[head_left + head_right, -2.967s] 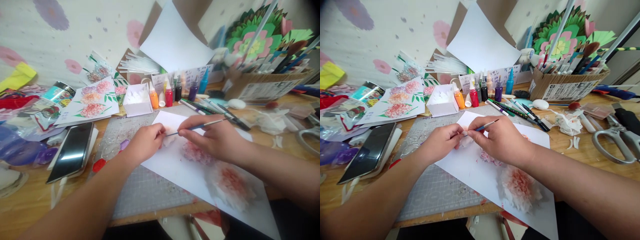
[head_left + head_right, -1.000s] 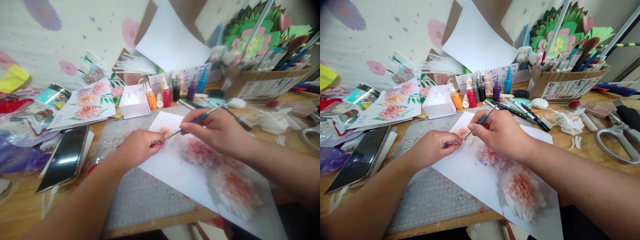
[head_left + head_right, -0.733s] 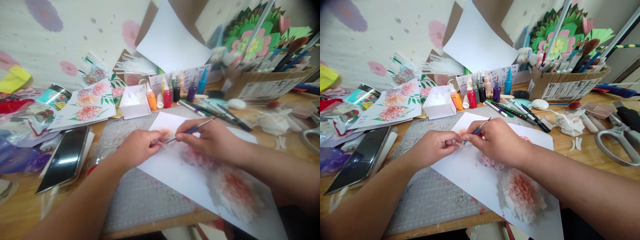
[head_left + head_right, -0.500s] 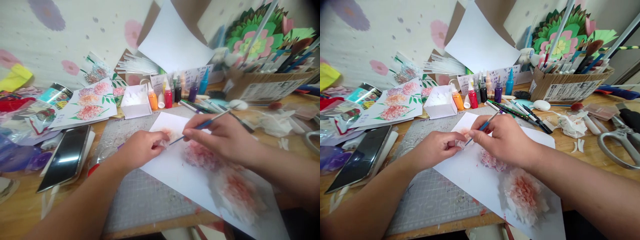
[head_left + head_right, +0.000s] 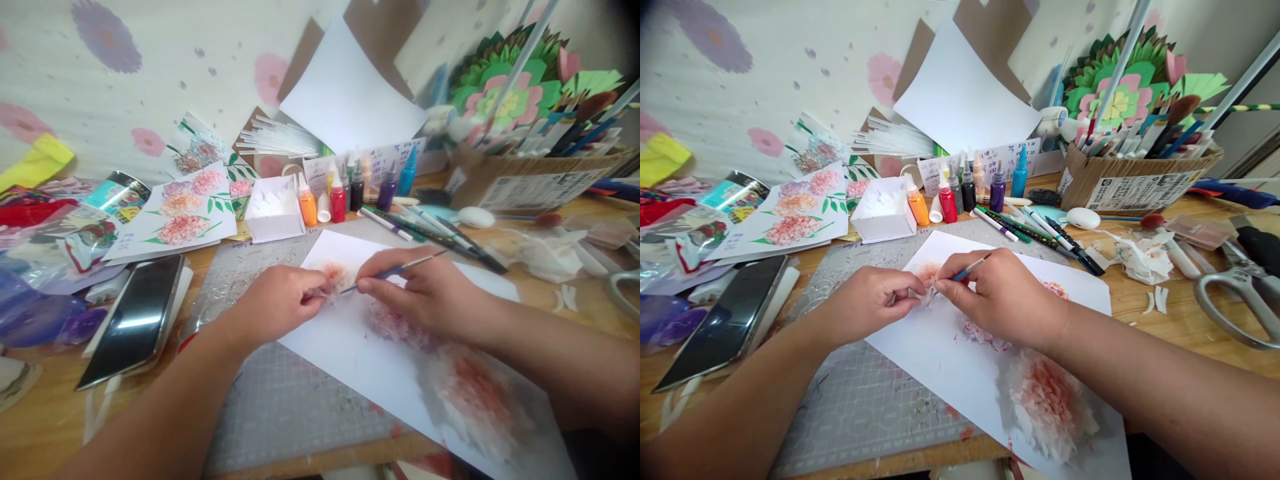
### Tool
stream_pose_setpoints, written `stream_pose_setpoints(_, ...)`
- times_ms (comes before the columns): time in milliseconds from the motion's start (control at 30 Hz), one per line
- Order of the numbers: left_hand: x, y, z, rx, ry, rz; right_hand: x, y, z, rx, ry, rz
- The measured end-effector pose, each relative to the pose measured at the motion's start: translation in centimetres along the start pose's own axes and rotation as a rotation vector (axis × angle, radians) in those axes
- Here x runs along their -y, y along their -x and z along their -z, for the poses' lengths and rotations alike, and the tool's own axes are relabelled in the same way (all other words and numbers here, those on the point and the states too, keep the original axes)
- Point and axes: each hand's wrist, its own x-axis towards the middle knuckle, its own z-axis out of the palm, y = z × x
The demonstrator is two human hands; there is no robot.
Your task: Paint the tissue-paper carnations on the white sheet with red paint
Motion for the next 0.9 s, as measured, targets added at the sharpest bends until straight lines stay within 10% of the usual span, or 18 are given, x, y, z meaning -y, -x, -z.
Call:
stream_pose_setpoints(667, -0.2, -0.1, 0.3, 0.059, -0.044, -0.076, -0.3, 0.3, 0.0, -0.007, -0.007, 0.002)
stream_pose_setpoints(900, 0.0, 0.4, 2.3, -0.139, 0.059, 0.196, 0.2, 0.2, -0.1, 0.024, -0.012, -0.011)
